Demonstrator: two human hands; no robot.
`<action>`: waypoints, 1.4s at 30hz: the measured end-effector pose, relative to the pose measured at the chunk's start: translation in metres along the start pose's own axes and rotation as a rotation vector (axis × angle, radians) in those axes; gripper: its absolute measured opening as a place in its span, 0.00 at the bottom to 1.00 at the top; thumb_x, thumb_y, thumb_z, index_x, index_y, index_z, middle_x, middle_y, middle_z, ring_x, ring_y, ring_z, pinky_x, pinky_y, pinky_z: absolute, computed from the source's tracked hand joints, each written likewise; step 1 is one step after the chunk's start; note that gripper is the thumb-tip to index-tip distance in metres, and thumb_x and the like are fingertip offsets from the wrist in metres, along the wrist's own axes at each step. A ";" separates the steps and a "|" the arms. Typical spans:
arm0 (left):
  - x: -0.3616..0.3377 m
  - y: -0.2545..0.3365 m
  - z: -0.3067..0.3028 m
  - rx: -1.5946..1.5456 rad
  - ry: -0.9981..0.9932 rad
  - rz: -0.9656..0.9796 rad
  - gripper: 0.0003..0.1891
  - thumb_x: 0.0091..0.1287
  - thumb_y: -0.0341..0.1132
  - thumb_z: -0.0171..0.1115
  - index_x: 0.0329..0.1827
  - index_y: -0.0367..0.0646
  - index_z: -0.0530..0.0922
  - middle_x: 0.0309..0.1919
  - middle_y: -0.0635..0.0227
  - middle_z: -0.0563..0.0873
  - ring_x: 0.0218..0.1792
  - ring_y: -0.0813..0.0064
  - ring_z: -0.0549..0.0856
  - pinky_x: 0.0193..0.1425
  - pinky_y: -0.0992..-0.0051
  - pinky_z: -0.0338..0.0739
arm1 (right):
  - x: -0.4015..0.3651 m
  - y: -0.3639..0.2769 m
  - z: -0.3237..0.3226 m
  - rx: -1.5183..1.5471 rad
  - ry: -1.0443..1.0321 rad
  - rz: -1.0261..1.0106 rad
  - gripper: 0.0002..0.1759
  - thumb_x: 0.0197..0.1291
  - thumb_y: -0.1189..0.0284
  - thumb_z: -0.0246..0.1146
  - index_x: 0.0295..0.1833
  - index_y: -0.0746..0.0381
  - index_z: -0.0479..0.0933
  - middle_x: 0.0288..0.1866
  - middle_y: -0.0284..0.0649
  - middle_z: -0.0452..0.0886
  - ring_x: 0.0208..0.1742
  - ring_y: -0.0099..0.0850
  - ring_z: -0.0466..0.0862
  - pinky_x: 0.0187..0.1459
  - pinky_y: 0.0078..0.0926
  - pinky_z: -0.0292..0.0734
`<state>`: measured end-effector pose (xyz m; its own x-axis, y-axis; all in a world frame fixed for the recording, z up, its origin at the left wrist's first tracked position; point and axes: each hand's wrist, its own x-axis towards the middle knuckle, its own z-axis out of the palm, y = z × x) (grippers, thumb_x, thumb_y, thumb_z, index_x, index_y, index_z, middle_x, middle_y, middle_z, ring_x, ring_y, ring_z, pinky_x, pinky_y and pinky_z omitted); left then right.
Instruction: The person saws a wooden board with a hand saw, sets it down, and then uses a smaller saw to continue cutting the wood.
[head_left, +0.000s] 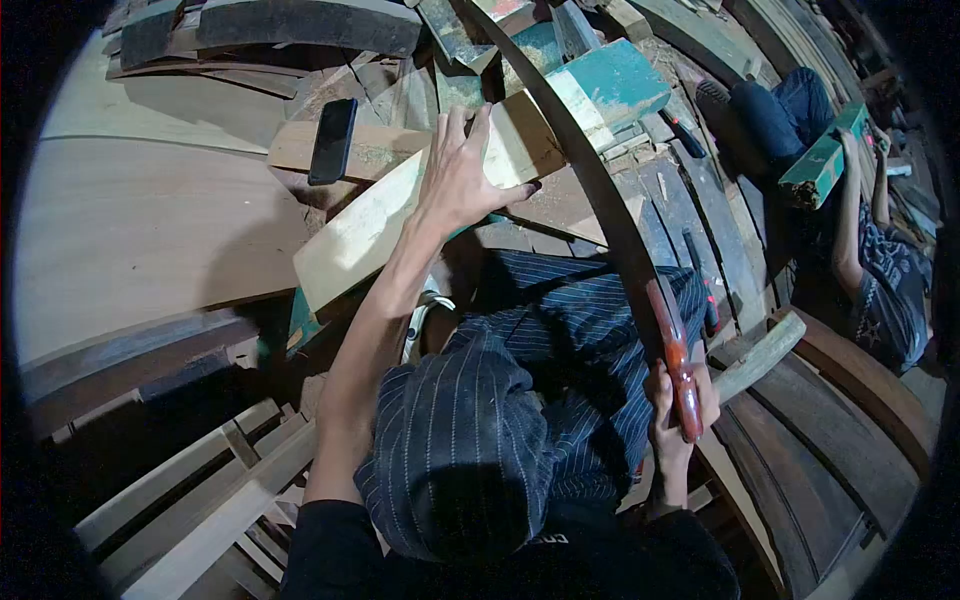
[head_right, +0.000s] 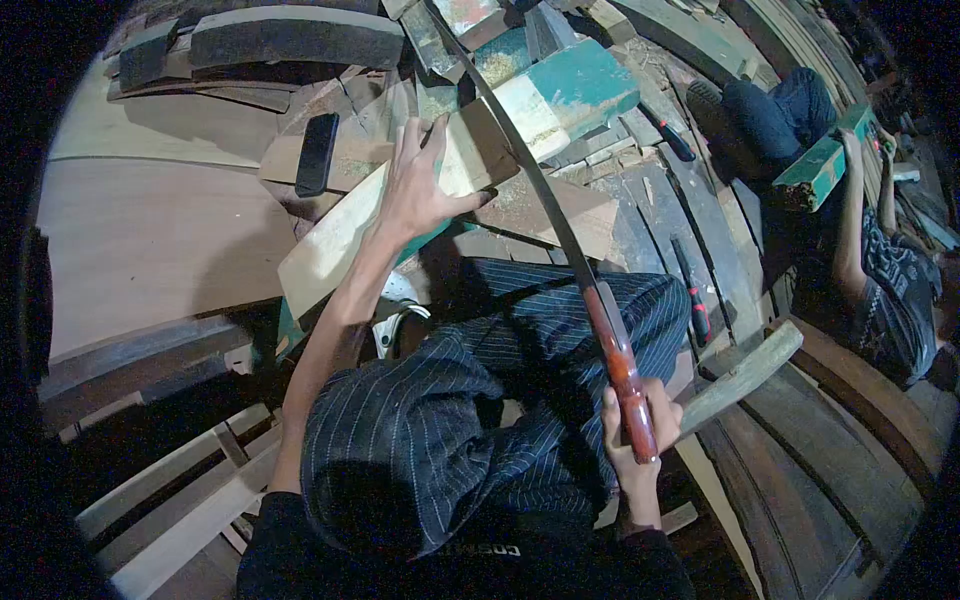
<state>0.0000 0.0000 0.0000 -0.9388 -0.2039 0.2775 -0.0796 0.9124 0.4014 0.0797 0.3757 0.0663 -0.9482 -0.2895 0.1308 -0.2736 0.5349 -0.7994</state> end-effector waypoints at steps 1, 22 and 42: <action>0.000 -0.001 -0.007 -0.005 0.008 0.017 0.59 0.43 0.52 0.84 0.75 0.28 0.63 0.58 0.48 0.70 0.63 0.48 0.70 0.71 0.51 0.68 | 0.016 -0.022 0.015 -0.061 0.013 -0.079 0.12 0.63 0.66 0.74 0.38 0.63 0.80 0.27 0.42 0.83 0.25 0.36 0.85 0.34 0.30 0.78; 0.008 0.002 0.004 -0.029 0.036 -0.012 0.57 0.41 0.50 0.83 0.71 0.23 0.67 0.56 0.46 0.70 0.61 0.48 0.71 0.68 0.53 0.70 | -0.040 0.029 0.006 -0.198 0.025 -0.208 0.11 0.61 0.67 0.73 0.40 0.63 0.82 0.30 0.42 0.86 0.26 0.39 0.85 0.33 0.33 0.78; 0.005 -0.005 0.010 -0.096 0.076 -0.054 0.58 0.36 0.50 0.84 0.72 0.28 0.71 0.56 0.50 0.73 0.60 0.51 0.73 0.64 0.53 0.74 | -0.007 -0.003 0.007 -0.308 0.013 -0.025 0.16 0.69 0.58 0.64 0.42 0.62 0.80 0.32 0.43 0.81 0.32 0.47 0.80 0.36 0.40 0.72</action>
<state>-0.0075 -0.0022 -0.0099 -0.9058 -0.2810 0.3170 -0.0933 0.8622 0.4979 0.0886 0.3701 0.0635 -0.9419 -0.2966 0.1578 -0.3314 0.7434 -0.5810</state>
